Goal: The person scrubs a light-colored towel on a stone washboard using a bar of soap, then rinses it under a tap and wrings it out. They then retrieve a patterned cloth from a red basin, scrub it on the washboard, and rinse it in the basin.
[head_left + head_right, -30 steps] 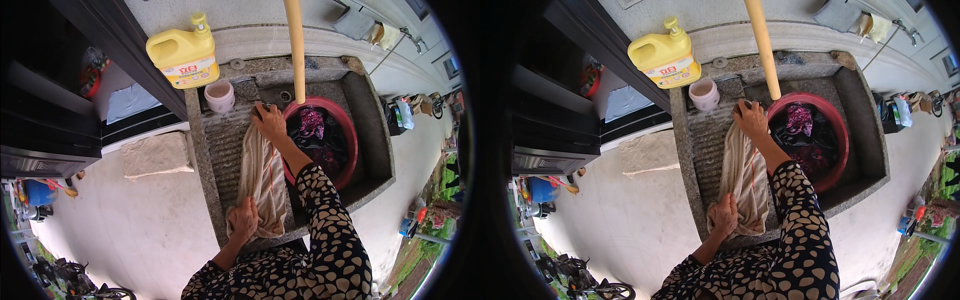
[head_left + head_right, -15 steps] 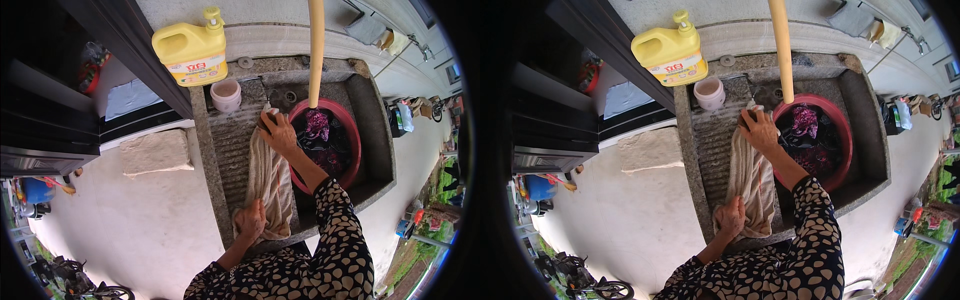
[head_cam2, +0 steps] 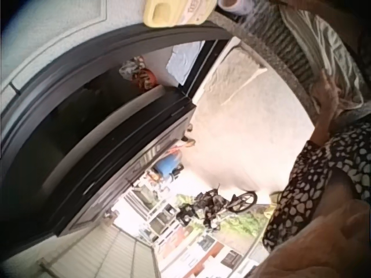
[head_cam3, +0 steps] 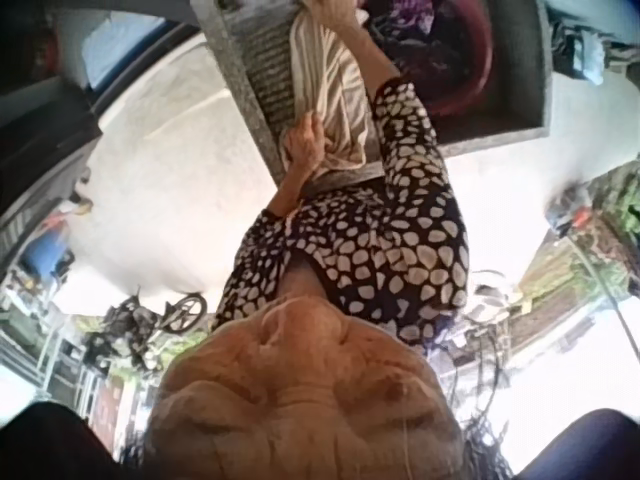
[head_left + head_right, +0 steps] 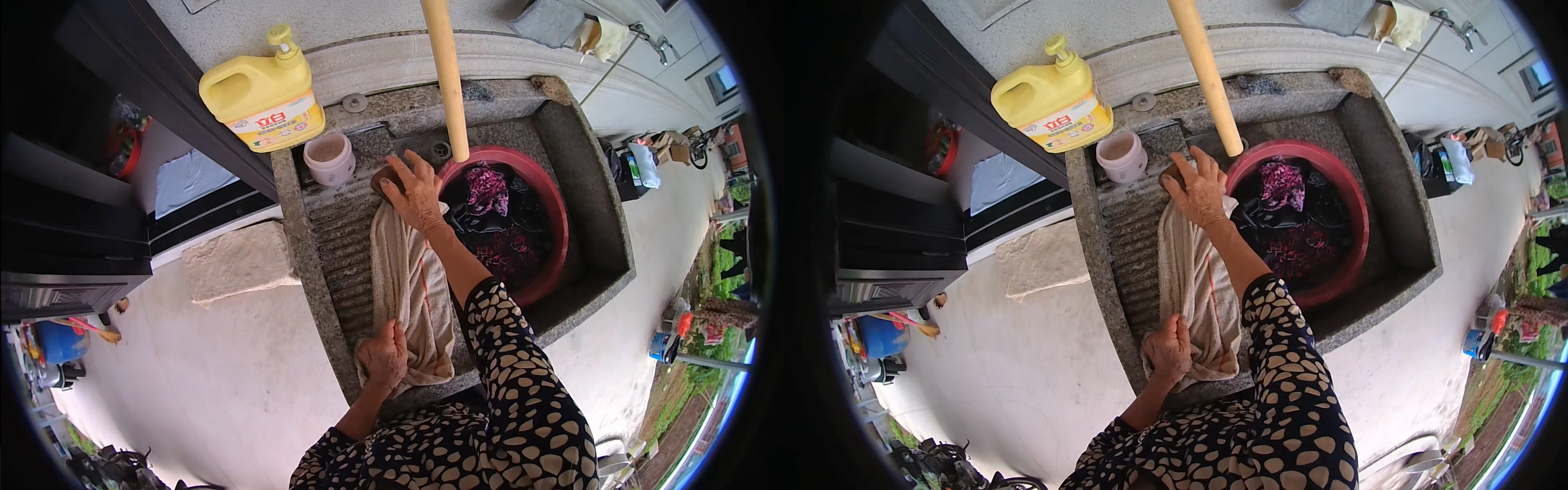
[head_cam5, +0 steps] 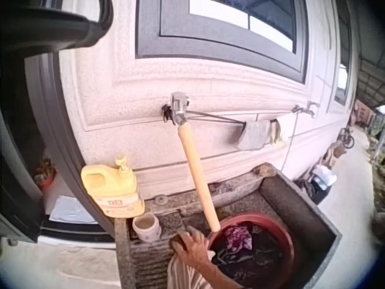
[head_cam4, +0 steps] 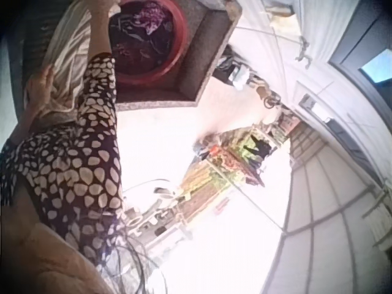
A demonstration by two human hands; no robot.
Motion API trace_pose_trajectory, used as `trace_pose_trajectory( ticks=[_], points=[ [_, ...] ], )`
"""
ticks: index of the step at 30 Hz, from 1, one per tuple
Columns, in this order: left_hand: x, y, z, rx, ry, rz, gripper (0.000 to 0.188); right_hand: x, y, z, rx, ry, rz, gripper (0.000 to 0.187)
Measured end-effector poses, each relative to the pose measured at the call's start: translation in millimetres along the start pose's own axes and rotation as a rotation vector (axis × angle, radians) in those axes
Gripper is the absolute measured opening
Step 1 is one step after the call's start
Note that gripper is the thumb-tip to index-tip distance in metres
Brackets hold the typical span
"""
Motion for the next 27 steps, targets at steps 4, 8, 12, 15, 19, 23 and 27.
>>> trace_pose_trajectory(
  ticks=[4, 8, 12, 15, 19, 23, 27],
  points=[
    [-5, -5, 3, 0.064, -0.014, -0.005, 0.013, 43, -30, 112, -1.254, 0.854, 0.351, 0.034],
    [-9, -8, 8, 0.064, -0.025, -0.044, 0.013, 96, 7, 171, -1.739, 1.083, 0.357, 0.043],
    [-7, -7, 10, -0.031, -0.029, -0.058, 0.014, 141, 25, 216, -1.847, 0.937, 0.27, 0.048],
    [-1, 0, -1, 0.022, -0.089, -0.12, 0.017, 154, 12, 252, -1.289, 0.755, 0.096, 0.04],
    [2, -1, -2, 0.049, -0.199, -0.236, 0.019, 144, -4, 243, -0.951, 0.726, -0.049, 0.032],
    [-38, -11, 24, 0.038, -0.348, -0.399, 0.027, 108, -32, 152, -1.772, 0.969, -0.24, 0.035],
    [-68, 3, 33, -0.082, -0.073, -0.096, 0.043, 78, -64, 26, -1.535, 0.927, -0.642, 0.039]
  ],
)
Point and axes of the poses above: each hand's wrist, its own x-axis away from the middle knuckle, its own y-axis out of the palm, z = x × y, the point moved 7 cm from there along -x, towards the middle knuckle, and after that the axes turned 6 degrees about -x, right-handed, at the moved point
